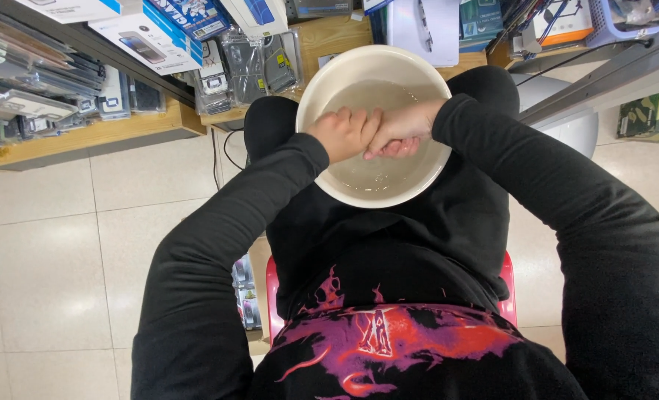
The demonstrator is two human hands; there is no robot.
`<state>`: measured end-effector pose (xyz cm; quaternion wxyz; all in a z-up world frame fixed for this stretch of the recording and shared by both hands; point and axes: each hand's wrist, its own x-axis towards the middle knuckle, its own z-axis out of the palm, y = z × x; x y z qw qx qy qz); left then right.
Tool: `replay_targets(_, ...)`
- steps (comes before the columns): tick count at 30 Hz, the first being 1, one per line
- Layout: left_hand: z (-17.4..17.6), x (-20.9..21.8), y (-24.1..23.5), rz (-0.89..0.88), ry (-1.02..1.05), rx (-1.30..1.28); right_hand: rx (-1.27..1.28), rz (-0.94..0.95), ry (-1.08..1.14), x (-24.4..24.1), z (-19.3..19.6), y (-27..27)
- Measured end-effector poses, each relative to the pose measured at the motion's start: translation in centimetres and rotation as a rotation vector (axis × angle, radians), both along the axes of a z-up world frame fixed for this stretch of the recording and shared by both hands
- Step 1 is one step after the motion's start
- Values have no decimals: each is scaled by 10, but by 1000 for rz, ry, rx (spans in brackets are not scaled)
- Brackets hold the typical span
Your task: The person sits on a stool with a bowl of water on their lap, wets a gray cloth, and wrings it out. They then unfold the cloth and use it to wipe the surfaces of several small product boxes held in their hands.
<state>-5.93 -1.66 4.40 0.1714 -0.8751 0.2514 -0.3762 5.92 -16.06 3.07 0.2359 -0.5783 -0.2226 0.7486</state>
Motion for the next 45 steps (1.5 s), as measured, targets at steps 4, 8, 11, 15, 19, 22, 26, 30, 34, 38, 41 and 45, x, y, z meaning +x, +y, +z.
replay_targets(4,-32,24,17,35,187,32,98,65,-327,6,-7,19)
replay_targets(8,-7,25,18,185,946,-242,254,162,-910,-1,2,27)
replay_targets(11,-4,30,19,334,1159,-531,323,274,-1190,4,5,30)
replay_targets(15,-20,33,14,427,1200,-922,526,549,-1741,-1,23,21)
replay_targets(19,7,22,5,510,1210,-1281,728,476,-2031,8,9,20)
replay_targets(22,7,15,3,353,1203,-1571,861,462,-2110,7,10,18)
replay_targets(26,20,10,-1,346,1239,-2125,935,294,-2218,6,-3,26)
replay_targets(30,27,5,-11,338,1142,-2273,929,37,-2243,-1,-26,28)
replay_targets(34,16,9,-21,373,1020,-2422,836,-164,-2086,-12,-36,26)
replay_targets(38,12,10,-30,347,940,-2395,657,-305,-1876,-28,-29,20)
replay_targets(41,10,9,-35,385,841,-2422,629,-498,-1683,-38,-27,23)
replay_targets(45,-11,16,-38,413,743,-2474,547,-738,-1412,-45,-28,26)
